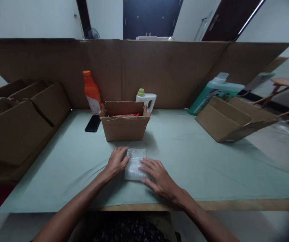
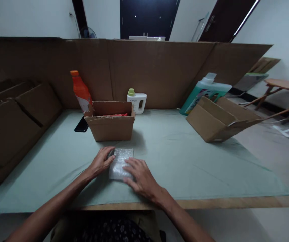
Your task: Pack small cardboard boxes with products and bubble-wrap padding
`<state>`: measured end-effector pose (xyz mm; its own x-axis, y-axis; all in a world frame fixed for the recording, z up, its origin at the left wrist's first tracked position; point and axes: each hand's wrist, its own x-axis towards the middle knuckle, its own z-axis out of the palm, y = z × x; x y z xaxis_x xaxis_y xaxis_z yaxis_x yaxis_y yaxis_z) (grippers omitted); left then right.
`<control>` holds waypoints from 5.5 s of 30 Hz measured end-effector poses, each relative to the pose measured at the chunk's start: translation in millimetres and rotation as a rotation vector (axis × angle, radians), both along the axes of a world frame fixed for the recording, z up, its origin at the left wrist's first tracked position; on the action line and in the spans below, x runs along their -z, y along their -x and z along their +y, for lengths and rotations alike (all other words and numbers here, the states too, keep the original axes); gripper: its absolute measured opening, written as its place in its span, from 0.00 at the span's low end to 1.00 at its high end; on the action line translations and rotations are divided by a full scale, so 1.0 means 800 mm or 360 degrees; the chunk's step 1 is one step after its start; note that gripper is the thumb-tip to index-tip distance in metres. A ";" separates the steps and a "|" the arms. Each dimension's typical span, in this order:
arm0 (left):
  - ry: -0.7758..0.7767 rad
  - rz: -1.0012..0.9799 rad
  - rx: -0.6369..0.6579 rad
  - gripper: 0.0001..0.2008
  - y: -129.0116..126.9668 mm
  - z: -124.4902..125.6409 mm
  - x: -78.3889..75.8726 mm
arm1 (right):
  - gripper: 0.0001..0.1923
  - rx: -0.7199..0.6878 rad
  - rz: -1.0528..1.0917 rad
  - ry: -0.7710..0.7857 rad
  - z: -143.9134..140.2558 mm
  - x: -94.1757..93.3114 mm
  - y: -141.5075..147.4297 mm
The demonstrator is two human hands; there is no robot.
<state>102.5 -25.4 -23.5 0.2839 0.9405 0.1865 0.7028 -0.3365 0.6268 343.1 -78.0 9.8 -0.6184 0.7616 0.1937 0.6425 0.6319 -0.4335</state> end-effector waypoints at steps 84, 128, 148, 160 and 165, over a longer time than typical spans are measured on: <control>-0.0448 0.0396 -0.0435 0.09 0.087 -0.015 -0.013 | 0.24 0.0366 0.0376 0.0963 -0.039 -0.001 -0.053; 0.0026 -0.0195 -0.0158 0.26 0.017 -0.155 0.000 | 0.12 0.0010 0.0411 0.0275 -0.022 0.016 0.034; -0.0137 0.0057 -0.0241 0.24 0.012 -0.107 0.007 | 0.18 0.0058 0.0136 -0.0343 -0.025 0.027 0.033; 0.0672 -0.1022 -0.0542 0.43 0.018 -0.124 0.006 | 0.14 0.0105 0.0437 0.0321 -0.004 0.023 0.043; 0.0879 -0.1586 -0.0457 0.50 0.008 -0.110 0.008 | 0.12 0.0112 0.0486 0.0562 -0.006 0.022 0.037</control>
